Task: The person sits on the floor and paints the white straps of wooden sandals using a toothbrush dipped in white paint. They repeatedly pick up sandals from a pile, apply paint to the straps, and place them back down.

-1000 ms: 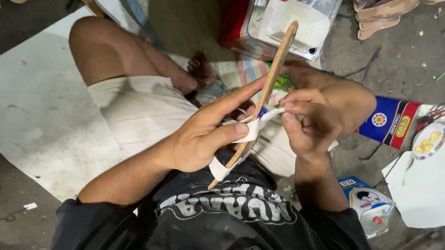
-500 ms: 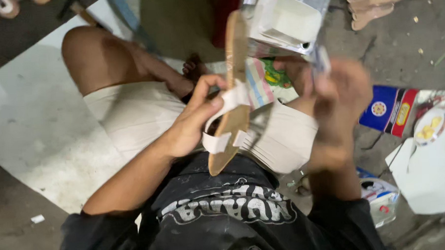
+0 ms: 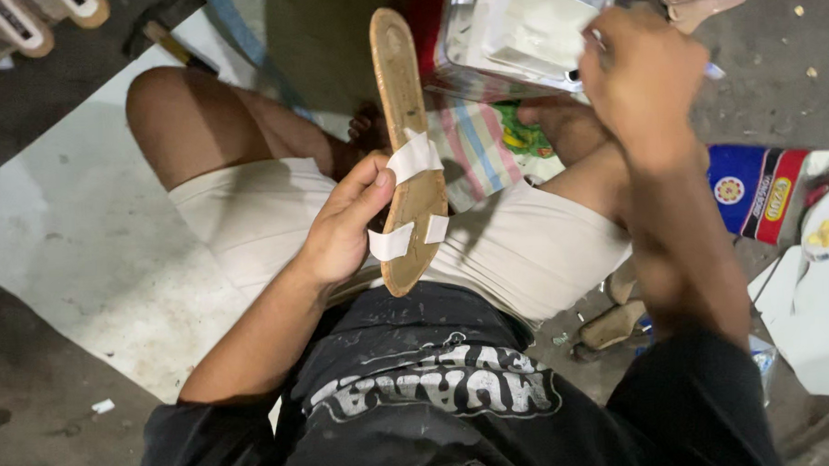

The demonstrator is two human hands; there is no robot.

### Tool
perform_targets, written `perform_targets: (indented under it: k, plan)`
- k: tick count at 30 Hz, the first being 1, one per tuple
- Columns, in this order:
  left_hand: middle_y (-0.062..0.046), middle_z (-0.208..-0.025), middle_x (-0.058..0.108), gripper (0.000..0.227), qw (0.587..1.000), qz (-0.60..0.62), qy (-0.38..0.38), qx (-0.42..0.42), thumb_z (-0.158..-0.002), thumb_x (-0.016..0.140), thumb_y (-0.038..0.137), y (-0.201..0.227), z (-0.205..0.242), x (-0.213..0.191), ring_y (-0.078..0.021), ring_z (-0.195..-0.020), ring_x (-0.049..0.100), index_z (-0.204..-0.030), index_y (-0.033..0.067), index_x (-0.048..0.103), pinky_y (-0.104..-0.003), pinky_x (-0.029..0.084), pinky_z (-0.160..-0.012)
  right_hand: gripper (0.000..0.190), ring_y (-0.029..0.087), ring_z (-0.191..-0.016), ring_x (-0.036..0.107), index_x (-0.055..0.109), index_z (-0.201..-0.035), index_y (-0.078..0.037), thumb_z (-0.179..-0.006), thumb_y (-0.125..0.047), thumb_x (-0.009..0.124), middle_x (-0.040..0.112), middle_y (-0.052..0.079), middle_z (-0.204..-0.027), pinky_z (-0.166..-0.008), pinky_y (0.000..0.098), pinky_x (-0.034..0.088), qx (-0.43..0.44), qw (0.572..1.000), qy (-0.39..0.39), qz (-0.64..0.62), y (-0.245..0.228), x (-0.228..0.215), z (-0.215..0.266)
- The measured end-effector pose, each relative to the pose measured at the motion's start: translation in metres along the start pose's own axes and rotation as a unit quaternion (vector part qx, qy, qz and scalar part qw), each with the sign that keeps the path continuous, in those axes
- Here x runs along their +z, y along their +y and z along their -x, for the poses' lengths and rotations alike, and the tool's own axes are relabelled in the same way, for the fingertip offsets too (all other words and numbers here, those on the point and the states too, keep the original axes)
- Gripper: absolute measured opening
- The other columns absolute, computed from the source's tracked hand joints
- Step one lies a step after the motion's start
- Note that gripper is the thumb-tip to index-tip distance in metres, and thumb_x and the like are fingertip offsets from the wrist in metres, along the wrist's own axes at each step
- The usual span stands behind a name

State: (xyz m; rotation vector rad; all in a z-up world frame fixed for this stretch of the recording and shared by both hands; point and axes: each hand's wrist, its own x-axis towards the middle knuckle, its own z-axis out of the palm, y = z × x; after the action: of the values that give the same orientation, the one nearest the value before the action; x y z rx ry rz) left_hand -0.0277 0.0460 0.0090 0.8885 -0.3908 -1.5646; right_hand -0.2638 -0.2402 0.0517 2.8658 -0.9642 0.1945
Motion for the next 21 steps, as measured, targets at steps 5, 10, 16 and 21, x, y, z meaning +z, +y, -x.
perform_targets:
  k: [5,10,16,21]
  plan:
    - [-0.003,-0.118,0.058,0.027,0.998,-0.043,-0.008,0.054,-0.115,0.045,0.028,0.01,0.0,0.016,-0.0099,-0.109,0.055,-0.118,0.0051,0.058,-0.028,0.045,-0.101,0.009,0.028,-0.084,0.072,0.078,-0.107,-0.012,-0.099,-0.014,0.076,0.076,0.012,-0.1,-0.075,0.0374,0.054,0.081,0.989,-0.042,-0.114,-0.03,-0.049,0.038]
    - [-0.006,-0.131,0.053,0.026,0.987,-0.111,-0.035,0.108,-0.116,0.044,0.026,0.023,0.0,0.035,-0.0124,-0.118,0.051,-0.114,0.0039,0.057,-0.029,0.042,-0.108,0.016,0.014,-0.098,0.064,0.071,-0.115,-0.002,-0.1,-0.005,0.078,0.072,0.007,-0.108,-0.086,0.0258,0.05,0.217,0.87,0.03,-0.441,-0.108,-0.051,0.072]
    - [-0.007,-0.129,0.053,0.025,0.978,-0.16,-0.051,0.123,-0.116,0.043,0.024,0.036,0.004,0.047,-0.0154,-0.122,0.051,-0.111,0.0037,0.057,-0.031,0.041,-0.111,0.012,0.015,-0.087,0.067,0.069,-0.109,0.0,-0.098,0.003,0.072,0.073,0.011,-0.104,-0.079,0.0252,0.052,0.143,0.84,0.073,-0.518,-0.134,-0.04,0.072]
    - [-0.007,-0.124,0.053,0.027,0.981,-0.141,-0.024,0.127,-0.117,0.044,0.025,0.037,0.006,0.053,-0.0153,-0.118,0.051,-0.111,0.0024,0.057,-0.03,0.04,-0.11,0.011,0.018,-0.09,0.068,0.064,-0.107,0.002,-0.098,0.003,0.07,0.07,0.013,-0.104,-0.082,0.0285,0.056,0.092,0.813,0.094,-0.568,-0.142,-0.044,0.064]
